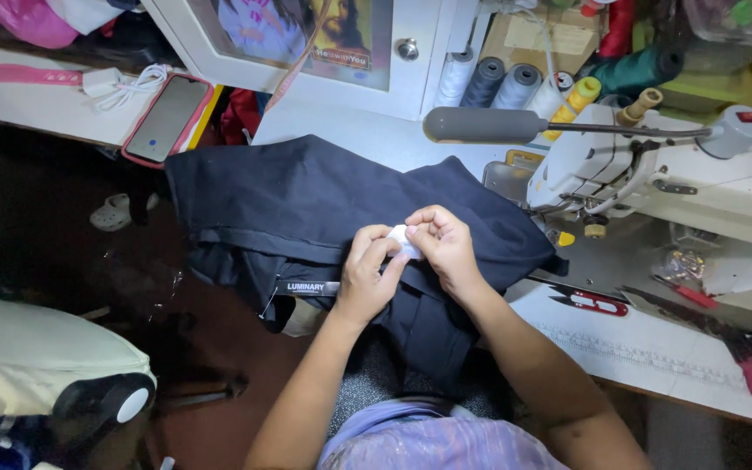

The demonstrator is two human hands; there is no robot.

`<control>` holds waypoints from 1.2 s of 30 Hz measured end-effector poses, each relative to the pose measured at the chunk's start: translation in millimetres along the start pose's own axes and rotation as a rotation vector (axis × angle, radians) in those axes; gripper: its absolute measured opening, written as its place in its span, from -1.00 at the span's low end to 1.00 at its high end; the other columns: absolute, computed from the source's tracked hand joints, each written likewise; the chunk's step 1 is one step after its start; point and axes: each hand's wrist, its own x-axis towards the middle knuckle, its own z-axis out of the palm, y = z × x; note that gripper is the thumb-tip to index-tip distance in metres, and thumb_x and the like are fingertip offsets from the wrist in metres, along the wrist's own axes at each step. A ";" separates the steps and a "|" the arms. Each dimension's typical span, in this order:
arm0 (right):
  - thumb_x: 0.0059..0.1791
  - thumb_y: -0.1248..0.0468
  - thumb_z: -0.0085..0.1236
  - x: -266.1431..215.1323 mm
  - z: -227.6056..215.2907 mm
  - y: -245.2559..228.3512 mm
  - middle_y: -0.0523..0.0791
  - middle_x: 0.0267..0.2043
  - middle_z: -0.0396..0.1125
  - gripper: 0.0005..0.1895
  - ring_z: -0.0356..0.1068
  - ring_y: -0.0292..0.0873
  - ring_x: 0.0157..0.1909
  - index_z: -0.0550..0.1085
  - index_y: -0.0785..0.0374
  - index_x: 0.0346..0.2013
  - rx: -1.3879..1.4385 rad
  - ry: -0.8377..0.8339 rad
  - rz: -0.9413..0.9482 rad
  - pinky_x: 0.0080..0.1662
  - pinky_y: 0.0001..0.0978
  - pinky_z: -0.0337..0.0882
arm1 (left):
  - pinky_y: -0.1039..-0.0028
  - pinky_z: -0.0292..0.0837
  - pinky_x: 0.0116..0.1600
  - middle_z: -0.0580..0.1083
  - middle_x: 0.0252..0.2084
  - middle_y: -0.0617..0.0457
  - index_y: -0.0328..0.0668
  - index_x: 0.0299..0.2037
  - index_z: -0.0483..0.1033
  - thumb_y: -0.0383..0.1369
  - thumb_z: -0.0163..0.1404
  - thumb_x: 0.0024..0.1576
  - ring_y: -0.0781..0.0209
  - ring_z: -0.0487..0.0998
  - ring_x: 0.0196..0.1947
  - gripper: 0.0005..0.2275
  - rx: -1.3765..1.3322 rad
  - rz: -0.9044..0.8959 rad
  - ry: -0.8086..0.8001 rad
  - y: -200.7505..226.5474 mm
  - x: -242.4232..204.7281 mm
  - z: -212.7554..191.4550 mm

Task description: Positioning and aligning a small white label on the waistband of a pair of pants in preparation for sewing.

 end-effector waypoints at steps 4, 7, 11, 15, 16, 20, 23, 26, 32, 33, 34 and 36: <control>-0.08 0.50 0.22 2.9 -1.4 1.7 -0.04 -0.54 0.42 -0.86 0.36 -0.34 -0.61 0.53 0.41 -0.22 0.070 -0.012 0.041 -0.57 -0.57 0.38 | 0.34 0.56 -0.08 0.48 -0.07 -0.01 -0.12 -0.26 0.54 -0.38 0.22 0.10 -0.02 0.62 -0.19 -0.89 -0.005 0.009 -0.006 -10.4 -5.0 5.0; -0.08 0.51 0.22 4.0 -1.3 4.8 -0.01 -0.54 0.41 -0.86 0.39 -0.30 -0.61 0.52 0.44 -0.22 0.070 -0.011 0.054 -0.57 -0.54 0.41 | 0.36 0.57 -0.09 0.47 -0.06 0.01 -0.09 -0.30 0.52 -0.39 0.19 0.12 0.02 0.62 -0.22 -0.91 -0.012 -0.006 -0.027 -14.7 -6.8 5.4; -0.06 0.51 0.20 5.4 -4.2 12.1 -0.04 -0.54 0.39 -0.88 0.39 -0.31 -0.60 0.51 0.45 -0.22 0.070 0.018 0.028 -0.58 -0.55 0.41 | 0.32 0.57 -0.04 0.45 0.01 -0.03 -0.12 -0.34 0.48 -0.40 0.18 0.12 -0.05 0.62 -0.15 -0.89 -0.024 0.008 -0.038 -13.5 -8.7 6.3; -0.03 0.51 0.18 10.2 -7.8 17.4 -0.06 -0.53 0.37 -0.88 0.39 -0.30 -0.59 0.50 0.45 -0.20 0.073 0.077 -0.018 -0.56 -0.58 0.41 | 0.25 0.56 0.03 0.38 0.18 -0.14 -0.17 -0.33 0.46 -0.47 0.15 0.14 -0.13 0.59 -0.08 -0.90 -0.045 0.046 -0.036 -4.9 -5.5 4.0; -0.03 0.51 0.18 8.6 -5.5 12.5 -0.06 -0.53 0.37 -0.88 0.39 -0.30 -0.59 0.50 0.45 -0.20 0.072 0.082 -0.022 -0.56 -0.58 0.41 | 0.25 0.56 0.03 0.38 0.18 -0.14 -0.17 -0.33 0.46 -0.47 0.15 0.14 -0.13 0.59 -0.08 -0.90 -0.049 0.049 -0.039 -2.4 -3.9 2.1; -0.03 0.49 0.19 1.8 4.2 -8.0 -0.12 -0.52 0.33 -0.87 0.35 -0.39 -0.50 0.53 0.41 -0.18 0.016 0.075 -0.054 -0.48 -0.62 0.37 | 0.35 0.60 -0.10 0.49 0.01 -0.11 -0.20 -0.34 0.50 -0.45 0.18 0.12 -0.01 0.64 -0.23 -0.91 -0.216 -0.173 -0.072 -6.1 -3.1 -2.6; -0.02 0.48 0.20 -4.1 10.3 -16.5 -0.11 -0.49 0.33 -0.85 0.35 -0.35 -0.43 0.56 0.37 -0.16 -0.075 0.020 -0.099 -0.39 -0.57 0.38 | 0.48 0.61 -0.19 0.54 -0.15 -0.08 -0.25 -0.36 0.52 -0.50 0.22 0.08 0.13 0.64 -0.35 -0.89 -0.320 -0.334 0.001 -17.4 -7.2 -1.4; -0.03 0.48 0.20 -4.6 7.3 -23.5 -0.12 -0.35 0.42 -0.85 0.43 -0.24 -0.25 0.61 0.24 -0.20 -0.302 -0.081 -0.242 -0.17 -0.44 0.44 | 0.50 0.61 -0.19 0.54 -0.19 -0.10 -0.31 -0.32 0.53 -0.59 0.21 0.05 0.23 0.61 -0.37 -0.90 -0.404 -0.418 0.071 -25.0 -10.4 1.6; -0.05 0.40 0.23 -6.9 3.9 -33.3 -0.06 -0.11 0.47 -0.88 0.48 -0.08 -0.26 0.62 0.16 -0.26 -0.601 -0.243 -0.421 -0.17 -0.26 0.50 | 0.49 0.63 -0.16 0.47 -0.16 -0.10 -0.40 -0.24 0.54 -0.66 0.15 0.03 0.29 0.63 -0.33 -0.86 -0.402 -0.480 0.181 -27.5 -12.6 1.6; -0.06 0.31 0.28 -7.7 3.2 -31.7 -0.08 -0.11 0.47 -0.93 0.47 -0.14 -0.37 0.60 0.15 -0.27 -0.610 -0.250 -0.419 -0.27 -0.31 0.51 | 0.50 0.64 -0.16 0.46 -0.14 -0.10 -0.40 -0.24 0.54 -0.66 0.16 0.03 0.28 0.63 -0.32 -0.86 -0.371 -0.482 0.204 -27.9 -13.2 1.0; -0.06 0.31 0.28 -7.2 3.3 -31.1 -0.08 -0.11 0.47 -0.93 0.47 -0.14 -0.37 0.60 0.15 -0.27 -0.611 -0.249 -0.419 -0.27 -0.31 0.51 | 0.50 0.64 -0.16 0.46 -0.14 -0.10 -0.40 -0.24 0.54 -0.66 0.16 0.03 0.28 0.63 -0.32 -0.86 -0.373 -0.482 0.204 -29.6 -14.5 1.9; -0.07 0.23 0.32 -6.4 3.6 -29.5 -0.08 -0.17 0.46 -0.89 0.47 -0.12 -0.47 0.55 0.15 -0.34 -0.589 -0.266 -0.421 -0.38 -0.34 0.47 | 0.53 0.64 -0.16 0.45 -0.12 -0.08 -0.39 -0.23 0.54 -0.65 0.16 0.03 0.33 0.61 -0.33 -0.86 -0.392 -0.518 0.228 -32.9 -17.1 3.4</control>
